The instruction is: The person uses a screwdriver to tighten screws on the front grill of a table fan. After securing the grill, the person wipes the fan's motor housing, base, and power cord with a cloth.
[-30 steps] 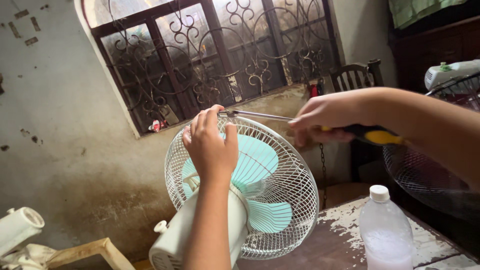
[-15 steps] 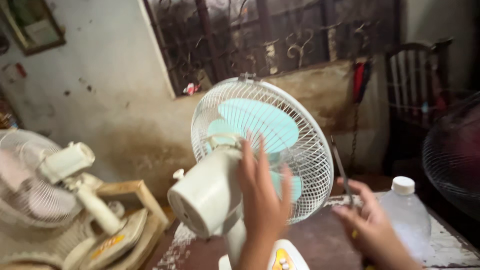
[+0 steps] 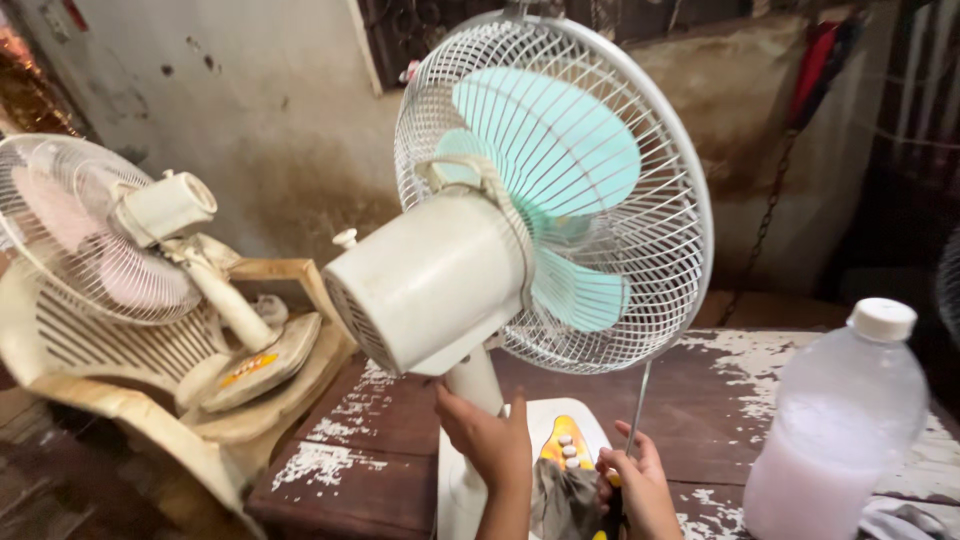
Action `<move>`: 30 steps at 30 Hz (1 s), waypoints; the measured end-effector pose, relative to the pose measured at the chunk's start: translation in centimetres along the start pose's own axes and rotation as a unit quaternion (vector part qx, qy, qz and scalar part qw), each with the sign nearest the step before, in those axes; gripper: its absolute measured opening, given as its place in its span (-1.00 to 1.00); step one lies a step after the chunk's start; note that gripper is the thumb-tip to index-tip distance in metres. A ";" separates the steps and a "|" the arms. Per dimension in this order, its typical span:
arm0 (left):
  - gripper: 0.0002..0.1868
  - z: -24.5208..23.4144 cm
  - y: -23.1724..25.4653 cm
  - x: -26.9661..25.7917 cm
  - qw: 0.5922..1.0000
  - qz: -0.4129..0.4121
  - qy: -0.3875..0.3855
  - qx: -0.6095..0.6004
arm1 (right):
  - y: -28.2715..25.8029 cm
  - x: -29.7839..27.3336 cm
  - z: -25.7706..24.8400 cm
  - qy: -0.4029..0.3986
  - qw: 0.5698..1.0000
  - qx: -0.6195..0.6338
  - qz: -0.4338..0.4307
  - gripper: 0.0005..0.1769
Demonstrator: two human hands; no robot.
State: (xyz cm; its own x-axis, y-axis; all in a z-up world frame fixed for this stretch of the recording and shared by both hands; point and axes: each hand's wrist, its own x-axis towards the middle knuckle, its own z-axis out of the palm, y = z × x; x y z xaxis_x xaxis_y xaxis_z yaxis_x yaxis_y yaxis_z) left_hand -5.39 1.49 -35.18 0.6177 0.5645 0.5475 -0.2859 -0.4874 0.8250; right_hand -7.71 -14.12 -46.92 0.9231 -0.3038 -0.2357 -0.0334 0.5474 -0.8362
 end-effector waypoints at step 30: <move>-0.20 5.4 -7.1 12.6 0.935 -0.073 -0.281 -0.206 | 7.7 19.5 -11.1 0.229 0.965 -0.117 -0.059 -0.31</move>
State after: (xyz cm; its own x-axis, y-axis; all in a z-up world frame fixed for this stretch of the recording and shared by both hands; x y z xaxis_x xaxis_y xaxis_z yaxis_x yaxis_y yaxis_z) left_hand 8.43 8.46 -34.89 0.9263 0.1093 0.3606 -0.3547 -0.0700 0.9324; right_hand 5.79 -24.51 -63.43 0.6619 -0.6949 -0.2812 -0.0738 0.3128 -0.9469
